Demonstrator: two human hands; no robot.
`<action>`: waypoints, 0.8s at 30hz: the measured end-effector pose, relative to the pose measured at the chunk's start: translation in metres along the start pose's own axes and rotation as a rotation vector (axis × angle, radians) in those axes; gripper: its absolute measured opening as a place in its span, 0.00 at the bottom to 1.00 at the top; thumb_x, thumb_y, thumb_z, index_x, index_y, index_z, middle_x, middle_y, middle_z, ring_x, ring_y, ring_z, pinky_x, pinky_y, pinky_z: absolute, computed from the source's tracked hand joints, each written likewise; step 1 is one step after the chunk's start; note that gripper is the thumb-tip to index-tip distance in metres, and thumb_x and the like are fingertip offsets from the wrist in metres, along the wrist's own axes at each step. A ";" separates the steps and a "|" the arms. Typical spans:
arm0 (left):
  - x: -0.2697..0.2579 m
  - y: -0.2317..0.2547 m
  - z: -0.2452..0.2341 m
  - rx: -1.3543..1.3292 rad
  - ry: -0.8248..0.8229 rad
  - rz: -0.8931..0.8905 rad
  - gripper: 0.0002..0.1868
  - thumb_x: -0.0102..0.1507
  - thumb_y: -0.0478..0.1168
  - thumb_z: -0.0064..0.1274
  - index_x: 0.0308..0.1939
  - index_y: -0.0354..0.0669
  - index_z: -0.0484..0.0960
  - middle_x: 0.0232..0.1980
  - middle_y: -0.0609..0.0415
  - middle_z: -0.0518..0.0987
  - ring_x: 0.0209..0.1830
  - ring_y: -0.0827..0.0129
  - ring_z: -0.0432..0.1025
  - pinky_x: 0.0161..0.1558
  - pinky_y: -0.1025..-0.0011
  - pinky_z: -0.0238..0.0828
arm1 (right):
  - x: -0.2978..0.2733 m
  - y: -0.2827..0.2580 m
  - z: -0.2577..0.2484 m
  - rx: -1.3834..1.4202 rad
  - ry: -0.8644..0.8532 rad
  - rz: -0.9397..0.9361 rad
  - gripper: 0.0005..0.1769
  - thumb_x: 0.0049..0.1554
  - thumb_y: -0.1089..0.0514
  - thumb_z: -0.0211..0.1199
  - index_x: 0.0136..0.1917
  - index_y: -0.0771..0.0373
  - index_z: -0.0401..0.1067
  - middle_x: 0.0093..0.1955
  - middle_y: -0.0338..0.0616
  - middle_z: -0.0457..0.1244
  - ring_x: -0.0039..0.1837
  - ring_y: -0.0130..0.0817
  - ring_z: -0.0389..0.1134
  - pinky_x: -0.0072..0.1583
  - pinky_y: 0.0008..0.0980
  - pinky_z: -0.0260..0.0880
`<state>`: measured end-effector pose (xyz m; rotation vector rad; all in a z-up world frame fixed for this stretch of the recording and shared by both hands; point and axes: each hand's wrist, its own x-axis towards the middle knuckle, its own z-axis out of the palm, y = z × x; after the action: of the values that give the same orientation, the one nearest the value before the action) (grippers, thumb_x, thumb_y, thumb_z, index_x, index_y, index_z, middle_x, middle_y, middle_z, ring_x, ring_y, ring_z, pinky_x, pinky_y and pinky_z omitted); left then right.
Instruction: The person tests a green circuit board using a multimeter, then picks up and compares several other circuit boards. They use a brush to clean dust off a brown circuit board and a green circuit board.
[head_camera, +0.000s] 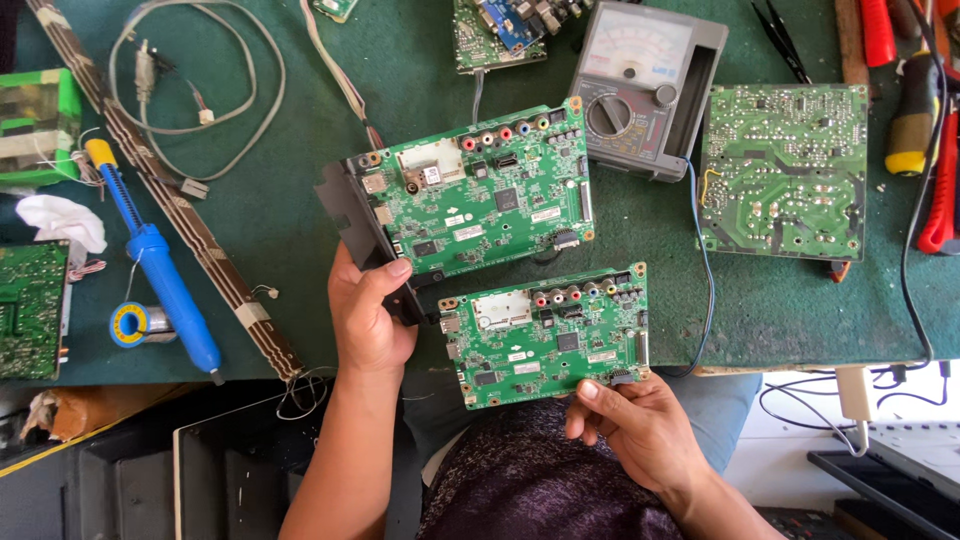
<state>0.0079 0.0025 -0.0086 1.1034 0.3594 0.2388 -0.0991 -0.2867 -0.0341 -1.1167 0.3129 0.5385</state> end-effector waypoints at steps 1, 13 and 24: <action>0.000 0.000 0.000 0.000 0.003 0.004 0.33 0.54 0.38 0.59 0.65 0.40 0.78 0.41 0.60 0.73 0.37 0.66 0.66 0.40 0.67 0.61 | 0.000 0.000 0.000 -0.001 -0.005 0.000 0.23 0.62 0.58 0.66 0.30 0.75 0.79 0.30 0.63 0.73 0.30 0.42 0.67 0.35 0.34 0.65; -0.001 0.000 0.001 -0.016 -0.055 0.013 0.26 0.56 0.38 0.61 0.61 0.42 0.82 0.42 0.60 0.78 0.39 0.65 0.71 0.40 0.62 0.66 | 0.001 0.012 -0.006 0.043 0.038 -0.009 0.23 0.62 0.59 0.67 0.29 0.77 0.78 0.30 0.68 0.72 0.29 0.46 0.68 0.34 0.36 0.65; -0.005 0.003 0.008 -0.051 -0.073 0.066 0.28 0.57 0.35 0.62 0.62 0.35 0.82 0.51 0.53 0.84 0.47 0.64 0.77 0.47 0.63 0.74 | -0.009 0.010 -0.011 0.116 0.077 -0.004 0.22 0.64 0.60 0.65 0.31 0.77 0.74 0.30 0.70 0.69 0.31 0.49 0.67 0.35 0.39 0.63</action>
<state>0.0060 -0.0044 -0.0015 1.0715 0.2509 0.2637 -0.1120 -0.2958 -0.0422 -1.0268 0.4036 0.4686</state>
